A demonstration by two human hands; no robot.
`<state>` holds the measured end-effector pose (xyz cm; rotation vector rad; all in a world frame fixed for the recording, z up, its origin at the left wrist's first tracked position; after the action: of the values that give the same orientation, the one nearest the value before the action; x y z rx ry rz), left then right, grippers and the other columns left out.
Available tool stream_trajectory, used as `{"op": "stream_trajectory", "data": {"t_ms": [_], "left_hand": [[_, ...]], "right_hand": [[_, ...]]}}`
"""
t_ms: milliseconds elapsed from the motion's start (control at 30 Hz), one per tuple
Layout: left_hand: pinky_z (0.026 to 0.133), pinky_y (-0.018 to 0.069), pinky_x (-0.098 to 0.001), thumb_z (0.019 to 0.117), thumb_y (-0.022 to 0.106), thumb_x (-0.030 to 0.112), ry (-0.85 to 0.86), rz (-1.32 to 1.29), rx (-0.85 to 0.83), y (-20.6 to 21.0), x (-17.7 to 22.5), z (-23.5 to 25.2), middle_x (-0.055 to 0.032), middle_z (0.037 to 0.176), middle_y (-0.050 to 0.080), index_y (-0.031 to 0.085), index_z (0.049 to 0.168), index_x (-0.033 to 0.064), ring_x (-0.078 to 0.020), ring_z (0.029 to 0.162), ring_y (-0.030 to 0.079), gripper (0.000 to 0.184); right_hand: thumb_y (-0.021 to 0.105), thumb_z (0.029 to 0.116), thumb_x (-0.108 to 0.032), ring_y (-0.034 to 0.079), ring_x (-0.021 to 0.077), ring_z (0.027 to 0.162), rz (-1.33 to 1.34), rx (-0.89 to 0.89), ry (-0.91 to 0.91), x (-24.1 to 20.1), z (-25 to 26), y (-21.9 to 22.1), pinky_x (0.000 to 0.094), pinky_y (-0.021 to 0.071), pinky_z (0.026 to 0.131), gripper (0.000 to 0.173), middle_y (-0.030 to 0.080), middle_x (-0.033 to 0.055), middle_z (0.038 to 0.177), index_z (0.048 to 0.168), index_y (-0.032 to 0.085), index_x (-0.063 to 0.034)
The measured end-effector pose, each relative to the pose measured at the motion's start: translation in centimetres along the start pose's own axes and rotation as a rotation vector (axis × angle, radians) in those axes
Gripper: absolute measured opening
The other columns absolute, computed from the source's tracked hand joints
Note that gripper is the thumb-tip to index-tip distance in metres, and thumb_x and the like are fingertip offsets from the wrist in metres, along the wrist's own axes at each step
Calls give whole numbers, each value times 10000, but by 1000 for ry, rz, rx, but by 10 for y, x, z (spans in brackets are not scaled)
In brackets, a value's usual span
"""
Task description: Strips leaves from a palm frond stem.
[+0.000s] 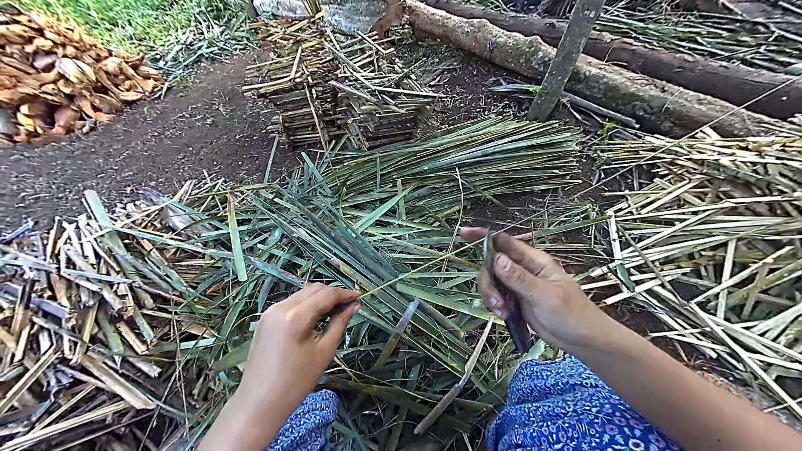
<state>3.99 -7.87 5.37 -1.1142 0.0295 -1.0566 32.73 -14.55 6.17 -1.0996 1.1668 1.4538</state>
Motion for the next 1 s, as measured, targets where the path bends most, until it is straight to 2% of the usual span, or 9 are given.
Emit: {"op": "stream_trajectory", "data": {"t_ms": [167, 267, 367, 500, 600, 733, 867, 933, 1000], "left_hand": [[729, 555, -115, 966, 654, 290, 14, -102, -33, 5, 10, 0, 50, 882, 727, 767, 973, 125, 40, 789, 671, 199], [774, 551, -124, 985, 628, 312, -1, -119, -91, 4, 6, 1, 63, 886, 727, 754, 994, 129, 48, 817, 667, 222], [860, 548, -181, 1008, 585, 350, -35, -91, -168, 0, -3, 1, 66, 953, 724, 742, 1025, 147, 14, 922, 672, 257], [698, 516, -107, 1046, 516, 382, -143, -247, -261, -5, -1, 2, 93, 914, 690, 699, 1090, 160, 69, 778, 627, 291], [578, 456, -87, 1043, 518, 427, -177, -375, -362, -7, 2, 1, 128, 813, 656, 658, 1192, 160, 87, 640, 559, 337], [604, 443, -79, 1032, 524, 467, -190, -449, -388, -7, 8, 1, 143, 800, 611, 666, 1183, 146, 106, 666, 534, 382], [616, 458, -96, 1026, 555, 372, -202, -453, -473, -5, 17, 1, 116, 870, 631, 653, 1225, 162, 87, 693, 550, 306], [535, 372, -95, 1077, 454, 336, -216, -550, -520, 0, 23, 0, 144, 747, 515, 672, 1205, 174, 81, 597, 449, 299], [513, 343, -94, 1097, 387, 308, -219, -630, -534, 5, 28, -1, 159, 680, 462, 679, 1172, 163, 81, 558, 408, 334]], "right_hand": [[442, 1083, -233, 577, -20, 622, 11, -93, 66, 6, 0, 16, 126, 506, 605, 344, 596, -96, 723, 1391, 578, -160], [439, 1083, -242, 571, -14, 591, 33, 48, 11, 3, 2, 8, 129, 503, 582, 326, 600, -79, 694, 1351, 617, -191], [405, 1094, -297, 549, -7, 559, 36, 191, -72, -6, 4, -10, 137, 491, 563, 326, 577, -88, 662, 1341, 609, -235], [425, 1090, -356, 546, 1, 528, 41, 303, -169, -17, 1, -23, 148, 499, 541, 304, 575, -104, 645, 1319, 604, -267], [345, 1112, -321, 539, 9, 525, 70, 398, -216, -21, 2, -29, 156, 497, 531, 325, 561, -108, 649, 1339, 571, -263], [259, 1124, -308, 520, 11, 507, 114, 519, -225, -23, 4, -38, 156, 479, 507, 359, 530, -110, 636, 1331, 549, -265], [309, 1105, -368, 493, -5, 479, 57, 317, -79, -14, 4, -22, 154, 464, 501, 351, 504, -119, 585, 1362, 529, -275], [413, 1082, -365, 508, -34, 499, 38, 88, 57, -6, 0, -3, 118, 452, 503, 367, 541, -121, 608, 1412, 530, -255], [466, 1065, -315, 502, -54, 541, -12, -148, 168, 0, -4, 20, 106, 436, 508, 411, 547, -139, 670, 1454, 517, -190]]}}
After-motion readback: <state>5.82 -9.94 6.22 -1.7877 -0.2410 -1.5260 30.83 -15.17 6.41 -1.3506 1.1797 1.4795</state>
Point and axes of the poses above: each hand's wrist, its own z-axis towards the middle knuckle, its own y-axis out of the palm, x = y × z, the point moved 2 cm from there along z, towards the middle knuckle
